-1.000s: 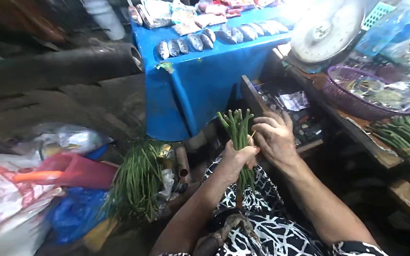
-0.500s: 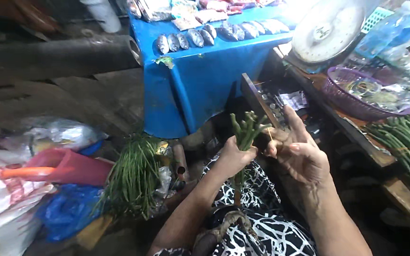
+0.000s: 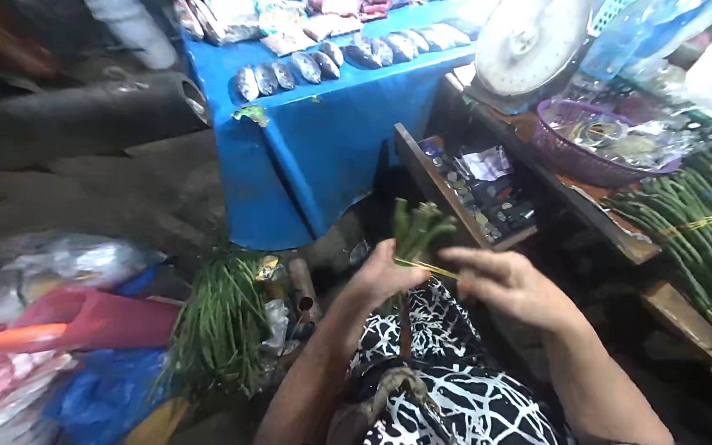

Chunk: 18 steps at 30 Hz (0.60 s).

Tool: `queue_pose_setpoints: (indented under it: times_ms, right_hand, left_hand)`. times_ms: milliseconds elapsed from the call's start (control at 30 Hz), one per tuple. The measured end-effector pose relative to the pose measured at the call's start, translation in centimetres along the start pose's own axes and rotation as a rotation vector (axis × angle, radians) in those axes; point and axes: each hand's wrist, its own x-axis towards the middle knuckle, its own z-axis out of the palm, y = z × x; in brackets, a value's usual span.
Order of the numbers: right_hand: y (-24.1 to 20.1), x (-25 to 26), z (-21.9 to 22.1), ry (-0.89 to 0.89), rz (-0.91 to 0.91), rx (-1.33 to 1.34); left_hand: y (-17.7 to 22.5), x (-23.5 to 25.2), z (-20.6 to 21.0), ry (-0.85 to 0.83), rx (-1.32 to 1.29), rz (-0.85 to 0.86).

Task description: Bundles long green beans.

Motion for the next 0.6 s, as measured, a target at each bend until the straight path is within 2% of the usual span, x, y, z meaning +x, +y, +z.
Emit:
queue_pose_setpoints:
  times_ms: [67,100,167,267,333,400,467,533,600]
  right_hand:
    - [2.7,0.4,-1.3,0.213,0.079,0.347]
    - [3.2,0.6,-1.5,0.287,0.063,0.510]
    - [2.7,1.0,-0.8,0.341,-0.023,0.772]
    - [1.2,1.1,0.9,0.217,-0.061,0.946]
    - [0.6,1.0,1.6,0.121,-0.021,0.950]
    - [0.1,0.8,1.3,0.108,0.006,0.879]
    - [-1.0,0.4,1.1,0.095,0.005,0.718]
    - [-3.0,0.0,1.6,-0.018,-0.030,0.489]
    - [-4.4,-0.5,2.6,-0.160,-0.105,0.167]
  left_hand:
    - [-1.0,-0.1,-0.5,-0.104,-0.479,0.157]
    - [-1.2,0.1,-0.4,-0.163,-0.582,0.222]
    - [-1.4,0.4,0.4,-0.160,-0.613,0.255]
    - [-1.1,-0.1,1.6,0.004,-0.324,0.181]
    - [0.4,-0.8,2.0,0.101,0.145,0.073]
    - [0.9,-0.7,1.9,-0.006,0.649,0.000]
    - [0.3,-0.5,2.6,-0.091,0.960,0.013]
    - [-0.5,-1.3,3.3,-0.072,0.998,0.117]
    - [0.3,-2.2,3.9,-0.057,0.868,0.008]
